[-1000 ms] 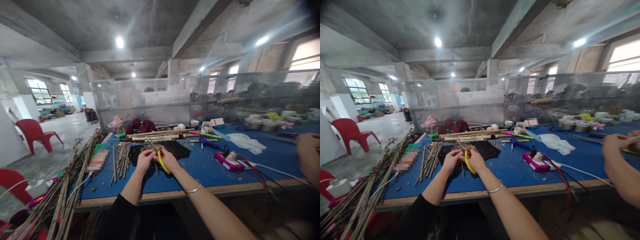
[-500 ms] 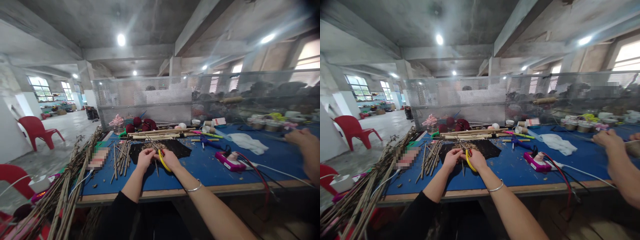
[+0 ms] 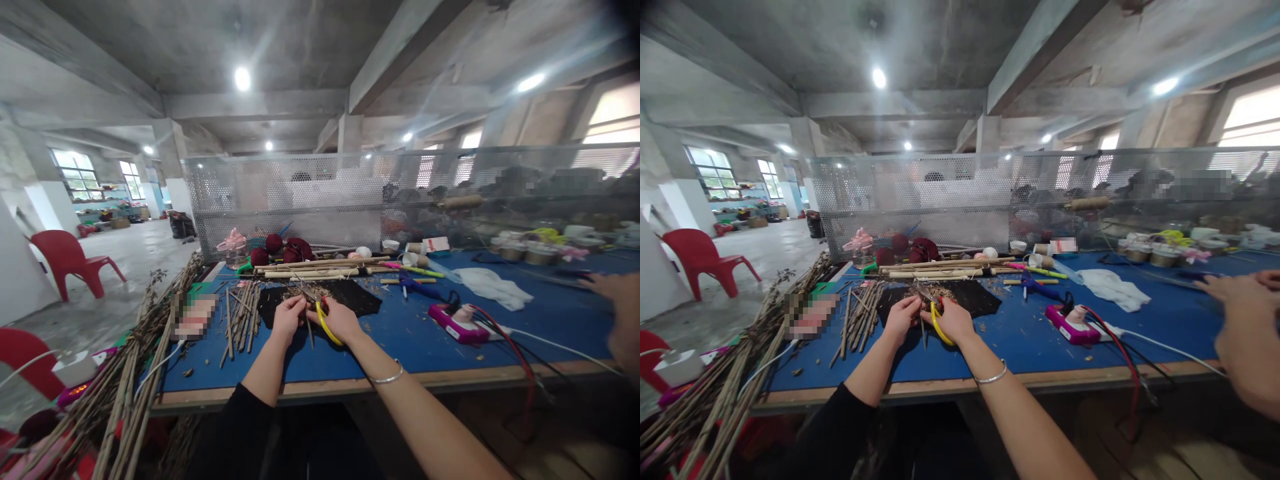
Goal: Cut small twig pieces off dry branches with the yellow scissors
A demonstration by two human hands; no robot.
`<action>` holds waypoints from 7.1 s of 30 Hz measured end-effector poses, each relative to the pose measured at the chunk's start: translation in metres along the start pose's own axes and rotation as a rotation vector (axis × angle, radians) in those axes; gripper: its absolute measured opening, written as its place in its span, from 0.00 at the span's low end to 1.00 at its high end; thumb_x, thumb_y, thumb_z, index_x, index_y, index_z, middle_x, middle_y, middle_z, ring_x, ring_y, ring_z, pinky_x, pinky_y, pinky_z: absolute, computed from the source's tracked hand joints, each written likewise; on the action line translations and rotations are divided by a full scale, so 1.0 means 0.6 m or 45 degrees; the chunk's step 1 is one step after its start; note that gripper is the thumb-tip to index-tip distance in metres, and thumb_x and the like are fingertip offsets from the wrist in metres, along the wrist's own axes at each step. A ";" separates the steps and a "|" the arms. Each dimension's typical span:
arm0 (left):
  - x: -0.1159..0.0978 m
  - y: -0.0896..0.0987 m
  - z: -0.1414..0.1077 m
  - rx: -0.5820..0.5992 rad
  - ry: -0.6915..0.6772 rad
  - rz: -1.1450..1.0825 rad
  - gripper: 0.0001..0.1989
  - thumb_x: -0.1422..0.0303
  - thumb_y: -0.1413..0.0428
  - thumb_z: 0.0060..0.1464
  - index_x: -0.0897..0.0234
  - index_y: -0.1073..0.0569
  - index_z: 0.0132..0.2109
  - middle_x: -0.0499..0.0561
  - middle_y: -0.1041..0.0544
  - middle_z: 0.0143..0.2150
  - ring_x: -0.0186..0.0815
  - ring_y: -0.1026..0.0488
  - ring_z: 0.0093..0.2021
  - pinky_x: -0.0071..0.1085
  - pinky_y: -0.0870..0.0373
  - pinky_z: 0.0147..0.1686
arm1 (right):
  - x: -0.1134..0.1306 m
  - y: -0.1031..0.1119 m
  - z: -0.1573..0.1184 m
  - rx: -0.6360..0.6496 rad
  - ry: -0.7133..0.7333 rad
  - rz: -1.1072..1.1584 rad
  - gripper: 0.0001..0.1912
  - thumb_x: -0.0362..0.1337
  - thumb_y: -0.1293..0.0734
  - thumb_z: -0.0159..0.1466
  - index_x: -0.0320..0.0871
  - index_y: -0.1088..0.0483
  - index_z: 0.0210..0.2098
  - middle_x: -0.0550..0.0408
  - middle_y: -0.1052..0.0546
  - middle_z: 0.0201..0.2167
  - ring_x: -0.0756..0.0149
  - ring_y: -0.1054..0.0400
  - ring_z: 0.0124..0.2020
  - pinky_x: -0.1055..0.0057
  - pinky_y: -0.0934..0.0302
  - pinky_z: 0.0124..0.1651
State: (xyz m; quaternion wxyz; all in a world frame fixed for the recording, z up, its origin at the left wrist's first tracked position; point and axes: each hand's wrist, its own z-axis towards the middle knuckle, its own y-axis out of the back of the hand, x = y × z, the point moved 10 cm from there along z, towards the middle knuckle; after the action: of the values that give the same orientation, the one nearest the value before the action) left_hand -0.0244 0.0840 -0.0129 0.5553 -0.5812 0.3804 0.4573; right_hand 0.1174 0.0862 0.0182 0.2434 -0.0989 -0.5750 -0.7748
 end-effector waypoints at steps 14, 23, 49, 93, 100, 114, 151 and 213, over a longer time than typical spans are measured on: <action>0.001 -0.016 0.004 0.126 -0.042 -0.036 0.20 0.57 0.39 0.35 0.68 0.28 0.32 0.49 0.27 0.27 0.23 0.38 0.17 0.19 0.46 0.14 | 0.021 -0.001 0.003 -0.052 0.091 0.183 0.21 0.48 0.34 0.51 0.42 0.36 0.39 0.52 0.29 0.36 0.64 0.34 0.37 0.72 0.45 0.37; -0.010 -0.010 -0.005 0.069 0.001 -0.040 0.20 0.60 0.38 0.35 0.68 0.28 0.36 0.49 0.27 0.26 0.21 0.39 0.16 0.19 0.52 0.12 | 0.013 -0.010 0.006 -0.005 0.107 0.229 0.23 0.50 0.35 0.52 0.44 0.36 0.43 0.52 0.28 0.37 0.63 0.34 0.38 0.72 0.44 0.36; 0.000 -0.016 0.000 0.141 -0.037 0.070 0.22 0.60 0.39 0.36 0.69 0.26 0.40 0.50 0.27 0.25 0.23 0.37 0.18 0.20 0.48 0.15 | 0.002 -0.009 -0.002 0.100 -0.026 0.014 0.26 0.60 0.42 0.53 0.43 0.31 0.33 0.52 0.26 0.29 0.65 0.33 0.31 0.75 0.50 0.27; -0.013 -0.007 -0.009 0.021 -0.059 0.183 0.19 0.64 0.38 0.36 0.69 0.24 0.38 0.48 0.28 0.20 0.23 0.40 0.16 0.21 0.46 0.15 | 0.001 -0.007 -0.004 0.079 -0.054 -0.027 0.25 0.60 0.41 0.52 0.45 0.30 0.33 0.51 0.25 0.31 0.62 0.31 0.33 0.74 0.47 0.30; -0.010 -0.005 -0.007 0.007 -0.051 0.193 0.21 0.63 0.38 0.36 0.70 0.25 0.40 0.50 0.27 0.23 0.25 0.38 0.18 0.21 0.45 0.15 | 0.006 -0.001 -0.004 0.068 -0.025 0.011 0.26 0.59 0.42 0.54 0.45 0.29 0.33 0.51 0.25 0.31 0.62 0.31 0.34 0.74 0.47 0.30; 0.002 -0.002 -0.002 0.031 0.021 0.016 0.23 0.60 0.38 0.36 0.69 0.26 0.41 0.52 0.25 0.29 0.26 0.34 0.20 0.21 0.41 0.17 | 0.006 0.003 -0.005 0.046 -0.034 -0.108 0.26 0.59 0.40 0.52 0.44 0.34 0.37 0.50 0.26 0.33 0.59 0.31 0.36 0.71 0.45 0.34; -0.001 -0.013 -0.001 0.118 -0.068 0.181 0.19 0.60 0.41 0.40 0.69 0.25 0.38 0.49 0.28 0.23 0.25 0.37 0.19 0.20 0.43 0.16 | 0.000 -0.006 -0.003 0.060 -0.029 -0.093 0.27 0.61 0.45 0.54 0.44 0.32 0.33 0.51 0.26 0.31 0.63 0.32 0.33 0.74 0.49 0.30; -0.007 -0.007 -0.001 0.024 -0.115 0.156 0.20 0.60 0.39 0.36 0.70 0.29 0.36 0.46 0.31 0.22 0.24 0.39 0.18 0.20 0.42 0.16 | 0.016 -0.003 -0.002 -0.043 0.103 -0.082 0.27 0.58 0.40 0.53 0.41 0.38 0.39 0.48 0.29 0.36 0.61 0.34 0.38 0.71 0.47 0.37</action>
State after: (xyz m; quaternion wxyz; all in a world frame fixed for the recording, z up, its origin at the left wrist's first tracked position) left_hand -0.0218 0.0837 -0.0075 0.5484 -0.5302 0.3942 0.5127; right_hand 0.1083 0.0827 0.0207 0.2398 -0.0530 -0.5543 -0.7953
